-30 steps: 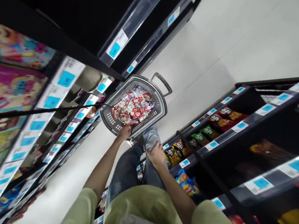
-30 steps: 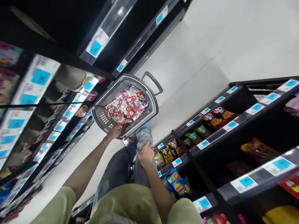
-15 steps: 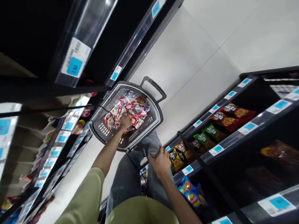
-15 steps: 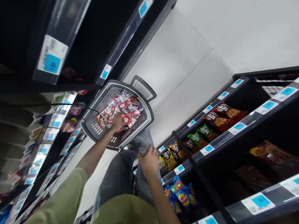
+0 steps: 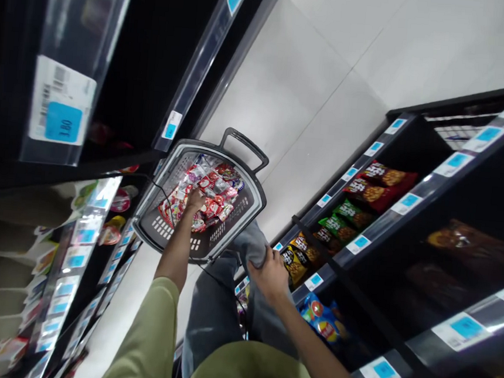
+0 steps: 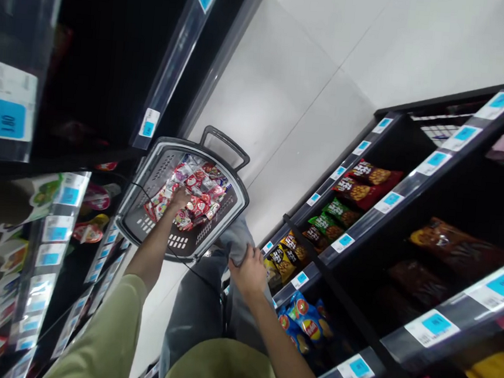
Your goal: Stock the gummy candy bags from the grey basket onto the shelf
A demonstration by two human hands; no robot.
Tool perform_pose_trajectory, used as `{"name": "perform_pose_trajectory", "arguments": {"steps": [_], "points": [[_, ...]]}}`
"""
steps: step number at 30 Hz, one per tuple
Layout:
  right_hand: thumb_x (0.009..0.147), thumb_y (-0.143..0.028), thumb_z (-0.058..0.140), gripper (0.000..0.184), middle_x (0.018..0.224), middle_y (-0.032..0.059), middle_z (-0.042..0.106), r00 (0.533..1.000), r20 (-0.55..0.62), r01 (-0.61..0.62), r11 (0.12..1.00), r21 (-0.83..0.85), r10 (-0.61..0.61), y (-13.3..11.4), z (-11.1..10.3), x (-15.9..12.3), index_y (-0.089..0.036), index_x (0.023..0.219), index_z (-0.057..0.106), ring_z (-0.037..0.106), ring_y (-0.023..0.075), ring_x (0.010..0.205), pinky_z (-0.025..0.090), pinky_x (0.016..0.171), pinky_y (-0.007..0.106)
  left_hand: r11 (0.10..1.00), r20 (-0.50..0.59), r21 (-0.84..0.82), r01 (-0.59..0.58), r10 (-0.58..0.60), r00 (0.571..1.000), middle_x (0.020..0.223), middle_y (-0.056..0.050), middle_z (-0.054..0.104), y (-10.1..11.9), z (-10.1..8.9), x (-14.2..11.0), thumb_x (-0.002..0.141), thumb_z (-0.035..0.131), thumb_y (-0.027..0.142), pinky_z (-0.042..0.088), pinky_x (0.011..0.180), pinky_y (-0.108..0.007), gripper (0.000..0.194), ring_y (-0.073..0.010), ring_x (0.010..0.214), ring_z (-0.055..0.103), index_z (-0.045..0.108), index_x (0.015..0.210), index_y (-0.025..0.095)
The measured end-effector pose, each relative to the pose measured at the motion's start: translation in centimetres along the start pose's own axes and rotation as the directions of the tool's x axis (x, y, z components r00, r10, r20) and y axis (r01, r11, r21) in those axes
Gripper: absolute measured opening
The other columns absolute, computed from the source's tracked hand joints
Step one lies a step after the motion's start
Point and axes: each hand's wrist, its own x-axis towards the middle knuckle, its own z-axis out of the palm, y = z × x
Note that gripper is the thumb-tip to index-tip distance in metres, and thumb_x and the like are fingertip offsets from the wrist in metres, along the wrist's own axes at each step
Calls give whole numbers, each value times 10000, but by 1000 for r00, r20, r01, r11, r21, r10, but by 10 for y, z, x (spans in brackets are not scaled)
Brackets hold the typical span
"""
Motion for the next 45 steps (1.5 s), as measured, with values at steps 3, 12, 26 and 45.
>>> {"name": "perform_pose_trajectory", "arguments": {"steps": [3,12,26,45], "points": [[864,-543,619,658,1255,125,586,1000,1,5,1000,-3,-5,4,1,1,-155,1379,485,585,283,1140,478,907,341,1000,-16,-13,16,-17,1000,1402,-124,537,-9,7,1,948,620,354,475,1058,-522,419,-276,1270,542,566,1317,164],[865,-555,616,660,1247,127,601,1000,6,7,1000,-10,-7,7,-4,4,-158,1377,491,611,276,1119,495,859,332,1000,-8,3,19,-19,1000,1350,-117,570,-12,5,14,942,632,340,514,1014,-490,385,-258,1211,578,586,1280,161],[866,-550,612,656,1266,140,607,999,-31,-17,998,61,19,15,13,-6,-162,1380,489,622,283,1119,481,850,323,998,50,61,-1,-3,999,1278,-103,607,-10,0,7,942,634,352,550,952,-449,371,-234,1133,618,595,1257,160],[862,-580,588,732,1282,189,566,1000,-19,-9,999,50,10,25,86,-70,-134,1421,433,583,338,1185,461,937,379,995,-199,-69,-74,59,978,1114,-105,686,-21,26,-237,998,524,320,508,961,-408,310,-199,1035,649,633,1215,126]]}}
